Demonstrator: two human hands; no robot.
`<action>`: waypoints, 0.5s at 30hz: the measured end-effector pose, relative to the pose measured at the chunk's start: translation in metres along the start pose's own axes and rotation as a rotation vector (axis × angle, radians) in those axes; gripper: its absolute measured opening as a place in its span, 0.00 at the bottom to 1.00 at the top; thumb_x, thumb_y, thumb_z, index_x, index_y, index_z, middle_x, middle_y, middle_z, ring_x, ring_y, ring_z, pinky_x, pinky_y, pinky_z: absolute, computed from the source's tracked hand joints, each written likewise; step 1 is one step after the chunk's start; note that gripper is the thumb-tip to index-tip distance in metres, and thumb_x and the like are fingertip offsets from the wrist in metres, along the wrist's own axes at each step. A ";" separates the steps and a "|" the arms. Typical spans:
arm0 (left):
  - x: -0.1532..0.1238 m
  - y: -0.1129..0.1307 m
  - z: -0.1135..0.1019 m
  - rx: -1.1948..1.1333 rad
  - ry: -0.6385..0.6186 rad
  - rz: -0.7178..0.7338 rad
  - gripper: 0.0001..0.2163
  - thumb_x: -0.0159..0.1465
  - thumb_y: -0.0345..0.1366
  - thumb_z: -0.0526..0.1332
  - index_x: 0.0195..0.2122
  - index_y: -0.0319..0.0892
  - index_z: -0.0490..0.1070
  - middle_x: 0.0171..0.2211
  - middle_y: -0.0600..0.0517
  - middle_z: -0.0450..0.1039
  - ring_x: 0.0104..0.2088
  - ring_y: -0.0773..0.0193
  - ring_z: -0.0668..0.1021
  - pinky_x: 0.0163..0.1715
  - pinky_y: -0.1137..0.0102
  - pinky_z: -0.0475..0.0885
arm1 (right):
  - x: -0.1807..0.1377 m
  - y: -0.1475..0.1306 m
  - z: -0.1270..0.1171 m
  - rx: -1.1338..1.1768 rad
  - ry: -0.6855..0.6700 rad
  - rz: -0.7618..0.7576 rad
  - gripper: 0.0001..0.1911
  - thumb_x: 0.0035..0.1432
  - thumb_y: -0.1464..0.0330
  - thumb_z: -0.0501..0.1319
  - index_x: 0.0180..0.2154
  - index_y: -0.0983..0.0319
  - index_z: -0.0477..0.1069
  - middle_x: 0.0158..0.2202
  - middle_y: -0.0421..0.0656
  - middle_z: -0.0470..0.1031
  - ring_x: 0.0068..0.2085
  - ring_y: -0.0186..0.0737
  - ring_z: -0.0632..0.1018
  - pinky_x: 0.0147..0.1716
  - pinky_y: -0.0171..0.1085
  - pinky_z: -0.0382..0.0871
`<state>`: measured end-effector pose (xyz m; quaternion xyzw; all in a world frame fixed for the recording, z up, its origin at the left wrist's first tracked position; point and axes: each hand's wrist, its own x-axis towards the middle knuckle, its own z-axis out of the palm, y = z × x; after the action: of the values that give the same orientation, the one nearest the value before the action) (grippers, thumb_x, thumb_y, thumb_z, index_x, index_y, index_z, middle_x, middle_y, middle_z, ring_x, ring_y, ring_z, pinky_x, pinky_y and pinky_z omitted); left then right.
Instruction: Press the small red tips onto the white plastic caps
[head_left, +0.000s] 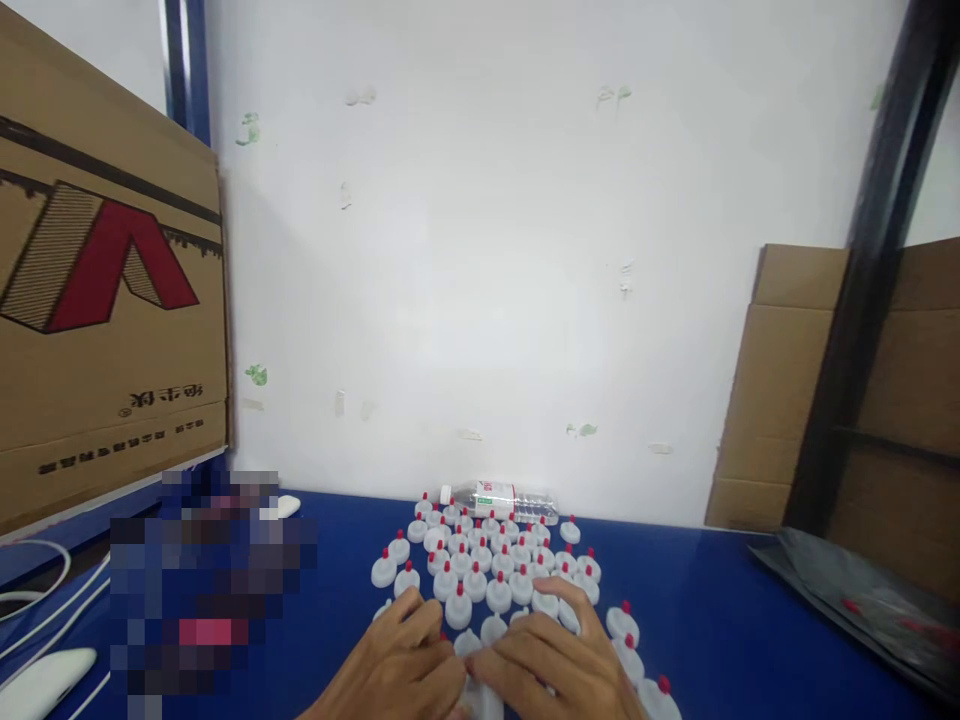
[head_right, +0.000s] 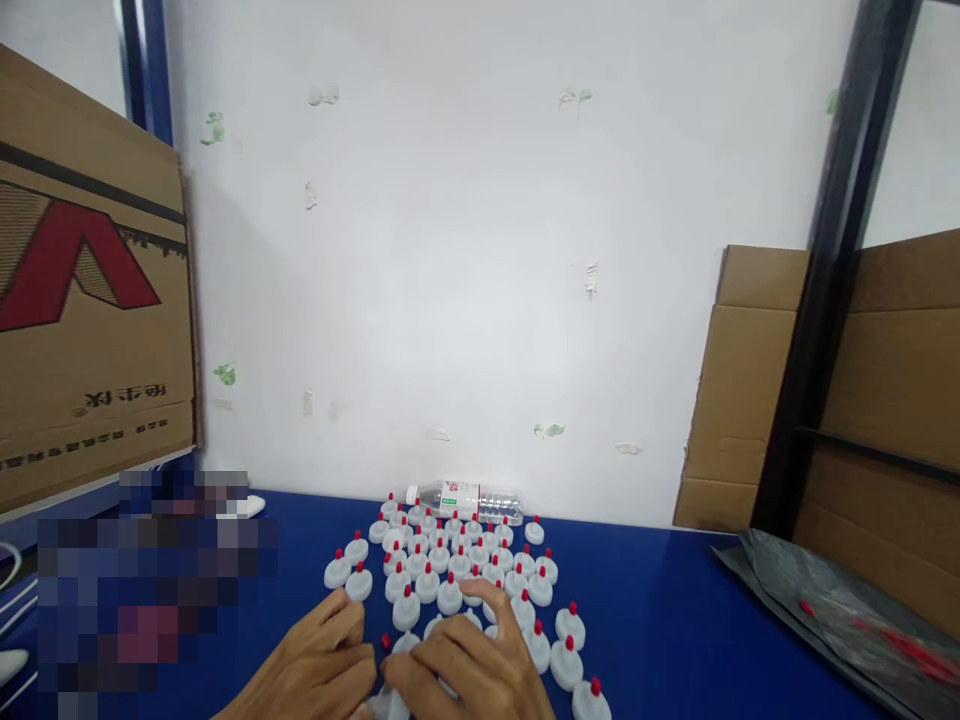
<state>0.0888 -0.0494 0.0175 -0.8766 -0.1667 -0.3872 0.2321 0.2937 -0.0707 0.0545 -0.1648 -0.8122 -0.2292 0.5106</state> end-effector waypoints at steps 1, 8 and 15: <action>0.000 0.001 0.001 -0.012 0.005 -0.031 0.23 0.78 0.38 0.44 0.22 0.45 0.56 0.18 0.57 0.55 0.22 0.63 0.59 0.26 0.66 0.59 | 0.001 0.000 0.000 -0.011 0.008 -0.004 0.24 0.78 0.67 0.45 0.36 0.60 0.76 0.23 0.34 0.77 0.26 0.29 0.76 0.65 0.38 0.53; 0.000 0.008 -0.003 -0.140 0.019 -0.283 0.27 0.78 0.43 0.37 0.21 0.44 0.54 0.19 0.55 0.60 0.22 0.65 0.64 0.25 0.67 0.63 | -0.002 0.001 0.006 -0.116 0.034 -0.023 0.24 0.78 0.62 0.47 0.37 0.61 0.78 0.26 0.36 0.79 0.27 0.31 0.77 0.65 0.42 0.52; -0.001 0.022 -0.025 -0.320 -0.107 -0.628 0.22 0.77 0.48 0.46 0.33 0.48 0.75 0.28 0.53 0.73 0.31 0.61 0.73 0.38 0.69 0.75 | 0.005 -0.002 0.006 -0.212 0.108 -0.046 0.19 0.74 0.62 0.54 0.36 0.60 0.79 0.26 0.34 0.80 0.25 0.31 0.77 0.63 0.42 0.56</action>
<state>0.0840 -0.0815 0.0255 -0.8268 -0.3772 -0.4145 -0.0474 0.2862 -0.0688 0.0568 -0.1867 -0.7581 -0.3342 0.5280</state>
